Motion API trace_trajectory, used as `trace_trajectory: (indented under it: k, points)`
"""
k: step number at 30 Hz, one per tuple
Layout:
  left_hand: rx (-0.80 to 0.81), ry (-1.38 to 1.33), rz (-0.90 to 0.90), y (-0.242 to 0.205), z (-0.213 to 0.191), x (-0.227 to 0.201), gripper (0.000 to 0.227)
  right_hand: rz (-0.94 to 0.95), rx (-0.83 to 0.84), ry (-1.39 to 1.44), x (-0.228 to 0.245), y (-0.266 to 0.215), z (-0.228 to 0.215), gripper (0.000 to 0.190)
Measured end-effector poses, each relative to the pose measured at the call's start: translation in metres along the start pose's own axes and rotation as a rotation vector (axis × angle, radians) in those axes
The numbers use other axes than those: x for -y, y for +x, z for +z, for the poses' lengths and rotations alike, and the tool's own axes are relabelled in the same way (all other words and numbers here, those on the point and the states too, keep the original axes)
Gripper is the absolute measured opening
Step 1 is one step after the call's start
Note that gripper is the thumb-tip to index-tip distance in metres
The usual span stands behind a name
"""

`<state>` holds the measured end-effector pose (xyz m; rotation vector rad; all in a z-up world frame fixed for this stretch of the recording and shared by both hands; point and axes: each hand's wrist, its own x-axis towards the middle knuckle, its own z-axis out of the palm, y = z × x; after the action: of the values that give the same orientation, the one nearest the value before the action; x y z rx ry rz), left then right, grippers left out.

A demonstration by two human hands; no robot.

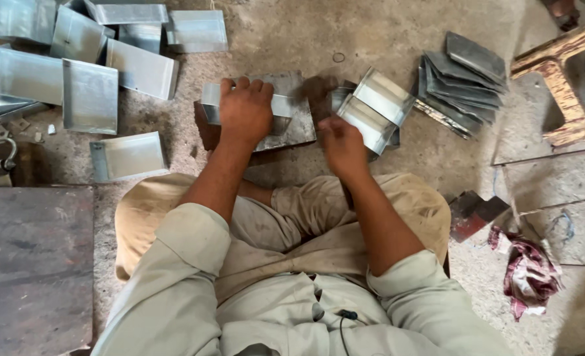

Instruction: The person sits cross-legged on the floor and repeatedly hammers small rectangular metal boxes on a metal anvil to shape them. They pick up each box, position it on the anvil, strike it with a hammer, and then place the finished box into a stack.

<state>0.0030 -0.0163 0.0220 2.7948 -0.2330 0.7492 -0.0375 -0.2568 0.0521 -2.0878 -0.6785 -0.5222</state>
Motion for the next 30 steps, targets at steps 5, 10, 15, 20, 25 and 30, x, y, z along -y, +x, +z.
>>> trace_trajectory:
  k: [5,10,15,20,25,30]
  points:
    - [0.050,0.044,-0.014,0.003,0.001,0.008,0.016,0.666,-0.150,0.509,0.006,0.012,-0.023,0.031]
    - [0.037,0.008,-0.018,0.000,0.001,0.000,0.009,0.424,-0.511,0.663,0.017,0.020,-0.032,0.031]
    - [0.200,0.098,-0.090,0.011,-0.013,0.003,0.015,0.334,0.044,0.057,-0.007,0.008,0.009,0.031]
    - [0.023,-0.094,-0.153,-0.003,-0.034,0.007,0.033,0.545,0.072,0.055,-0.015,0.003,-0.008,0.045]
    - [-0.296,-0.735,-0.243,-0.010,-0.024,-0.007,0.029,0.430,-0.077,0.140,0.015,0.027,-0.044,0.051]
    - [-0.217,-0.729,-0.203,-0.016,0.025,-0.017,0.030,0.026,-0.237,0.257,0.069,0.052,-0.102,0.039]
